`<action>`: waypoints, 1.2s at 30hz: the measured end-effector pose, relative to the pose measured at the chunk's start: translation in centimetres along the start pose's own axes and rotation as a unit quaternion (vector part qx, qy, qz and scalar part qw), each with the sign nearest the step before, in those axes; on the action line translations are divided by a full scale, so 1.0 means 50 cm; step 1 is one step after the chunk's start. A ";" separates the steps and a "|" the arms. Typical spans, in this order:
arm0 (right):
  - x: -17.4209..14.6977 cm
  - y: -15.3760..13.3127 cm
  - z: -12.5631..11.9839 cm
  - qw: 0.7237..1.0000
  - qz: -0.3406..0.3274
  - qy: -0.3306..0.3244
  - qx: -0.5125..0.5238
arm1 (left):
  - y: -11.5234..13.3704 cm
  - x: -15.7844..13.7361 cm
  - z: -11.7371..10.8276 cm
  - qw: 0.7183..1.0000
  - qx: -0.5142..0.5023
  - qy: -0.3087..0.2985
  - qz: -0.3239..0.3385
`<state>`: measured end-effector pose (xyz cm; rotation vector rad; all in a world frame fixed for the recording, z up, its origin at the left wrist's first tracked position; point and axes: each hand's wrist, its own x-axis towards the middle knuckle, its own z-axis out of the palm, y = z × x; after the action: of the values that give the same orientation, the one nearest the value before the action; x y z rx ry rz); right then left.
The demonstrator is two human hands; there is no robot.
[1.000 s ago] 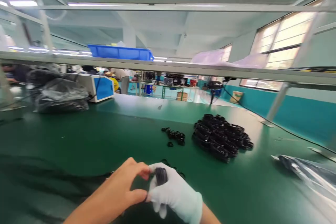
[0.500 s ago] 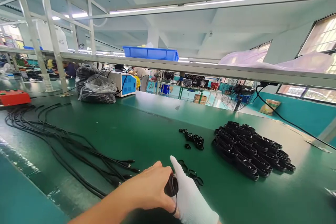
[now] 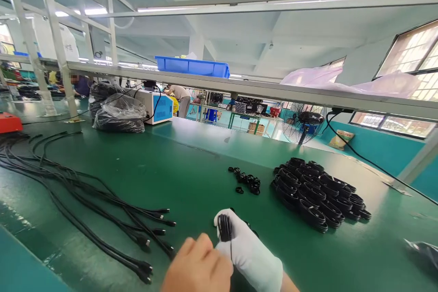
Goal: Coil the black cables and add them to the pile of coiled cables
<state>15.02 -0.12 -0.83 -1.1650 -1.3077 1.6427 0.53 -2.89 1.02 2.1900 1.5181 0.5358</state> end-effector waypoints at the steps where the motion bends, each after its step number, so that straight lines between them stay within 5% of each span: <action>1: -0.004 -0.002 -0.007 0.999 -0.008 -0.029 -0.022 | 0.004 -0.005 0.008 1.000 0.016 -0.015 -0.001; 3: -0.014 -0.008 -0.016 0.995 -0.016 -0.093 -0.007 | -0.004 -0.004 0.011 0.998 0.009 -0.063 -0.026; 7: -0.023 -0.004 -0.013 0.966 -0.053 -0.172 0.187 | -0.042 0.025 -0.024 0.983 -0.128 -0.123 -0.040; 12: -0.004 0.026 -0.006 0.937 -0.097 -0.240 0.236 | -0.034 0.045 -0.040 0.898 -0.433 -0.069 -0.038; 20: 0.008 0.050 -0.008 0.940 -0.096 -0.218 0.244 | -0.021 0.057 0.013 0.829 -0.554 -0.022 -0.074; 24: 0.002 0.044 -0.012 0.954 -0.041 -0.194 0.226 | -0.030 0.052 -0.014 0.885 -0.460 0.043 -0.062; 28: -0.001 0.049 -0.008 0.943 -0.002 -0.238 0.232 | -0.023 0.053 -0.041 0.954 -0.297 -0.012 0.042; 36: 0.010 0.044 0.016 0.915 0.029 -0.147 0.375 | -0.052 0.093 -0.072 0.931 -0.348 -0.108 -0.010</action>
<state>14.08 -0.40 -3.01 -0.5011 -0.6682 2.1457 -1.87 2.74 2.98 1.6130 1.0168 0.6733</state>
